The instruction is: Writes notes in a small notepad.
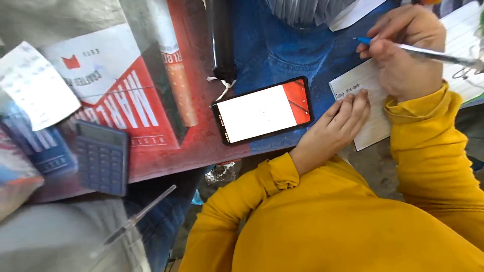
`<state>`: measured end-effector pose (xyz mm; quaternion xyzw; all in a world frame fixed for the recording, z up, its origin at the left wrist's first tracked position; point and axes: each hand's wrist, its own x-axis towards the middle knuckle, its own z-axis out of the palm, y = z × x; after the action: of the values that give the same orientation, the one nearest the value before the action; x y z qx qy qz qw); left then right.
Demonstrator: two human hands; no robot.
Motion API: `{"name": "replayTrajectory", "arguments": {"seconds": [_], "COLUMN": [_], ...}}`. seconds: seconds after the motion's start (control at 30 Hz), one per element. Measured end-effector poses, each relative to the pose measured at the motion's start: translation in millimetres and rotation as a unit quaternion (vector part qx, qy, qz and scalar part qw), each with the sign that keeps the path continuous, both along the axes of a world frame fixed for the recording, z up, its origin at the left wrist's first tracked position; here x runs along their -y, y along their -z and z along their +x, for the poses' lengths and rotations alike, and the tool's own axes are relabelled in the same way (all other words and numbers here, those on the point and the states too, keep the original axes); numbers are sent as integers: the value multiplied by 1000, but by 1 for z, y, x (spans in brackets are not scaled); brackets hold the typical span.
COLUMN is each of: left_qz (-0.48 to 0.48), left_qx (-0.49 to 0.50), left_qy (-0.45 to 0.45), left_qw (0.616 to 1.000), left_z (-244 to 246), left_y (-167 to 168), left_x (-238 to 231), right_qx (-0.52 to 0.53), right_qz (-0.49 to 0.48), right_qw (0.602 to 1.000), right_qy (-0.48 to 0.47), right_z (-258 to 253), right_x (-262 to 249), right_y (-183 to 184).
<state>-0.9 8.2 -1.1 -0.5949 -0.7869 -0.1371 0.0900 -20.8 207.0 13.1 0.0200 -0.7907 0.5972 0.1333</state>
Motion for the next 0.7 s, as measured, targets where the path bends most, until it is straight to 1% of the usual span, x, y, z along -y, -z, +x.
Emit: {"name": "replayTrajectory", "arguments": {"seconds": [0.13,0.27,0.33,0.47,0.53,0.63,0.7], "left_qz": [25,32,27,8,12,16,16], "left_qx": [28,21,24,20,15,17,7], "left_qy": [2,3,7,14,15,15,13], "left_qw": [999,999,999,1000,1000,1000,1000], "left_z": [0,0,0,-1,-2,-1,-2], "left_y": [1,3,2,-1,0,1,1], "left_x": [-1,-1,0,1,1,0,0], "right_qx": [-36,-44,-21,3,8,10,1], "right_qz": [25,-9,-34,-28,-36,-29,-19], "right_qw": [998,998,999,997,994,992,992], "right_qy": [-41,-53,-19,73,105,126,122], "right_z": [0,2,2,0,-2,-2,-1], "right_x": [-5,0,7,17,21,24,23], "right_y": [3,2,-1,-8,-8,-8,-7]}}
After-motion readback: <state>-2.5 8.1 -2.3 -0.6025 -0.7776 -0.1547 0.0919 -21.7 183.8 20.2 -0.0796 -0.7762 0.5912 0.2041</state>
